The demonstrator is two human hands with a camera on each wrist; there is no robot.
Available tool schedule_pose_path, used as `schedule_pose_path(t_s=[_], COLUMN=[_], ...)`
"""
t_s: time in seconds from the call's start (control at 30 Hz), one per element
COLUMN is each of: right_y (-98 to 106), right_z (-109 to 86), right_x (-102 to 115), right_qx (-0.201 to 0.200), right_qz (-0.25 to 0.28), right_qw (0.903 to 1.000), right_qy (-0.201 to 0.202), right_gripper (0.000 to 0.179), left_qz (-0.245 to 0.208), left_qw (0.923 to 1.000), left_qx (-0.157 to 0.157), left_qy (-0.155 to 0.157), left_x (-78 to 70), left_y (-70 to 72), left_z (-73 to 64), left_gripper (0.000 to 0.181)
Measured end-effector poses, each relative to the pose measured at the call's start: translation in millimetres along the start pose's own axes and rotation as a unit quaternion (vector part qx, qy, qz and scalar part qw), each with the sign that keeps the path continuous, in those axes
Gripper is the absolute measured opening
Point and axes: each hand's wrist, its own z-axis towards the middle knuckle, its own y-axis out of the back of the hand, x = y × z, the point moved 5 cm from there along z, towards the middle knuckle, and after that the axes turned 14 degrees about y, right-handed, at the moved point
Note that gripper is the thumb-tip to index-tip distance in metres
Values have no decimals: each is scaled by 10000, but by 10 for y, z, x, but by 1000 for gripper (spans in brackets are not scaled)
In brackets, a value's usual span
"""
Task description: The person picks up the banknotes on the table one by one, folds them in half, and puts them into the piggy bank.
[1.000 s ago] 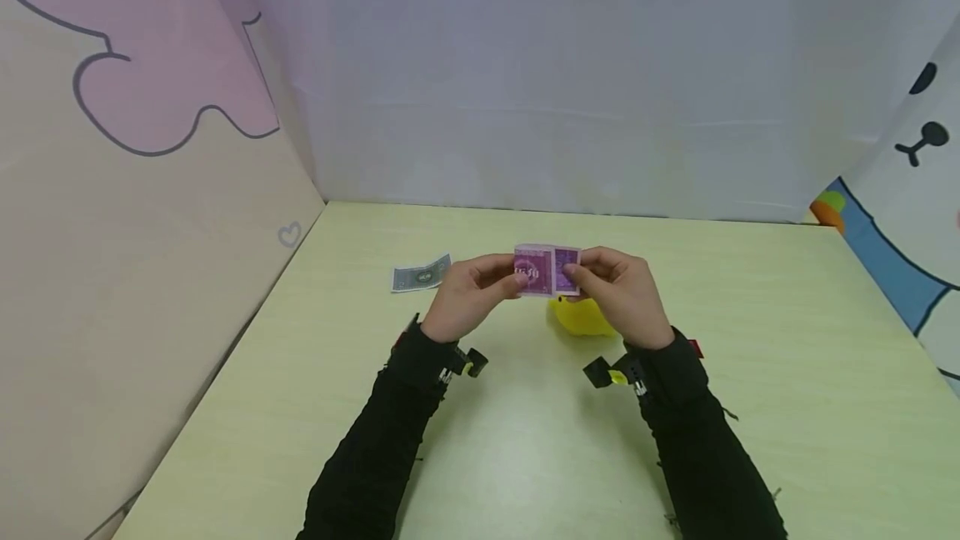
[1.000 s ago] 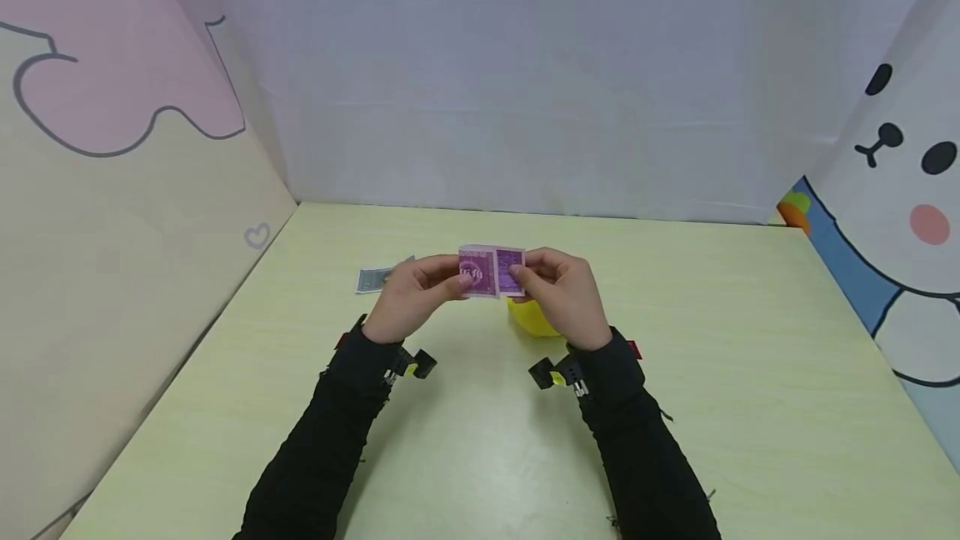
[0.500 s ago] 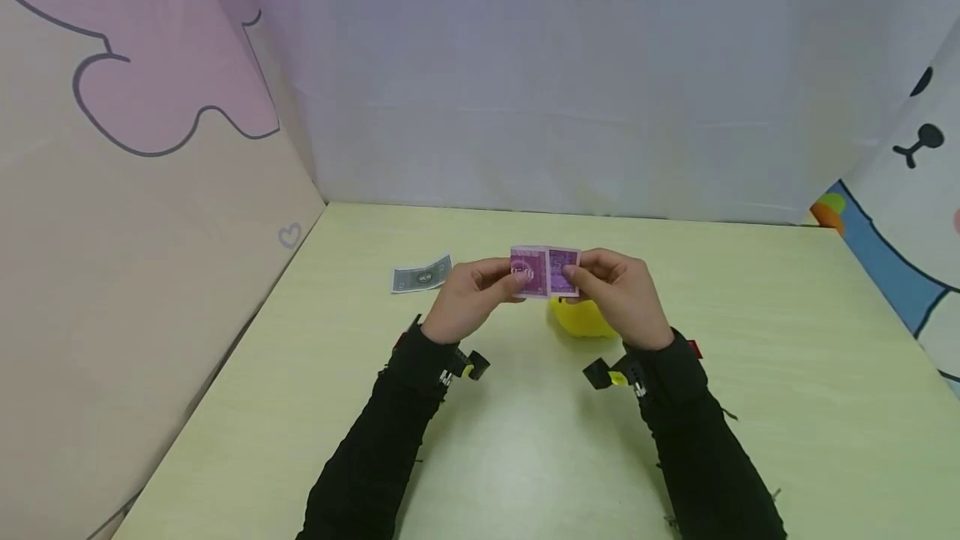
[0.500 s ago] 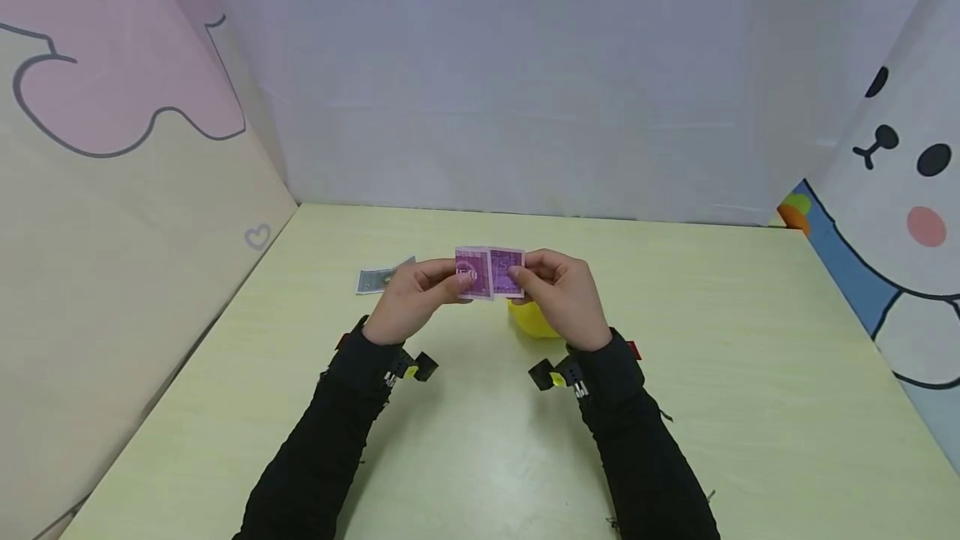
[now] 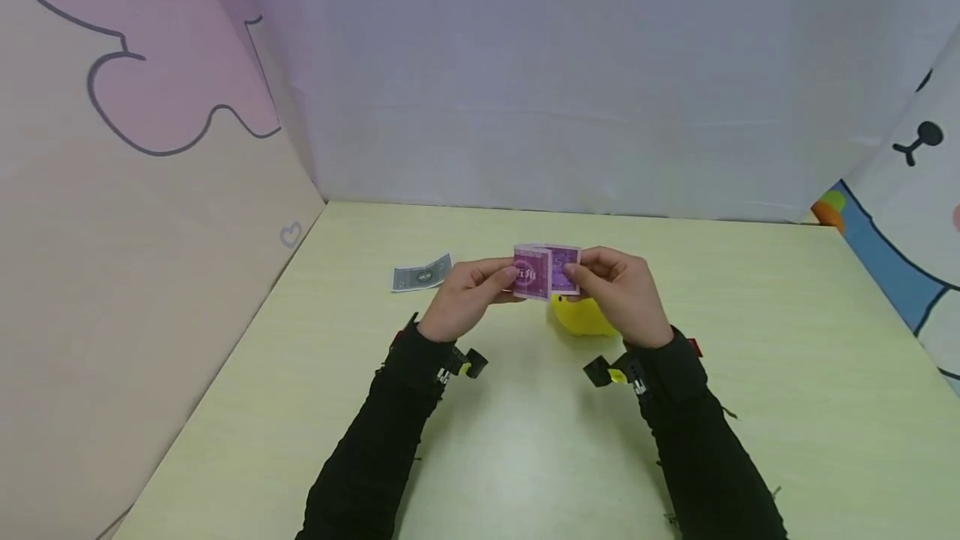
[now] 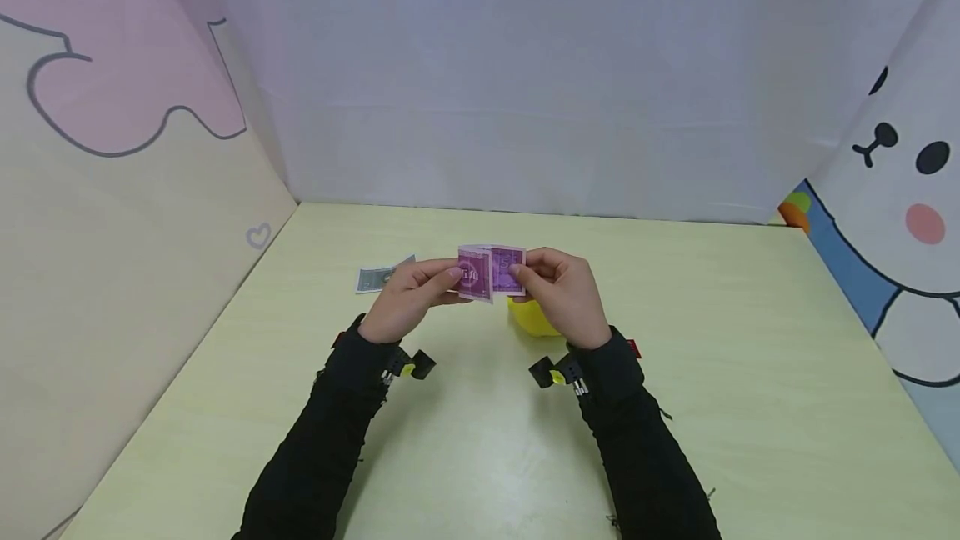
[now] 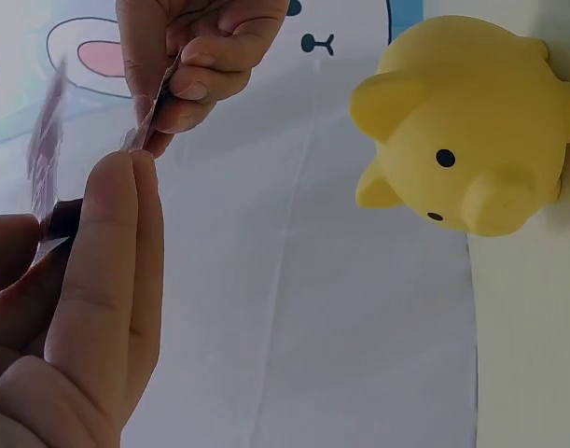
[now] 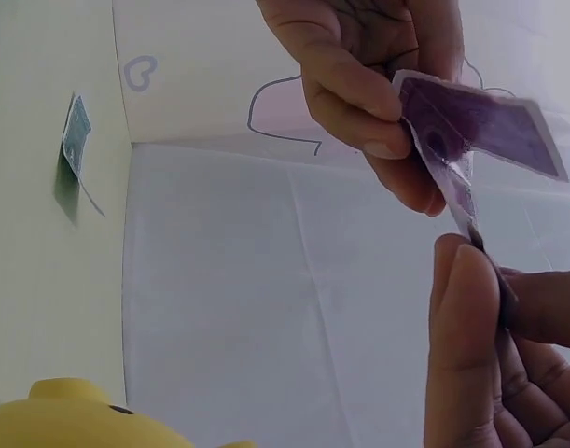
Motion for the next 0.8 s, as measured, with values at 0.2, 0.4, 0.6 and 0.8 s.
schedule_pose_path(t_s=[0.2,0.4,0.6,0.8], right_y=[-3,-27,-45,-55], right_z=[-9,-15,-14,-17], right_x=[6,24,26,27], right_qx=[18,111,103,111], right_qz=[3,-24,-34,16], right_qw=[9999,9997,9997,9996], right_qy=[126,204,220,245], right_gripper=[26,24,23,24], left_qz=[-86,-55,-93,-121], left_qw=[9999,9991,9988,9988], left_qx=[67,-119,-257,-307], left_qy=[121,400,418,349], left_x=[11,48,63,53], left_y=[-13,-18,-15,-21], left_z=[-9,7,19,24], left_gripper=[37,35,32,30])
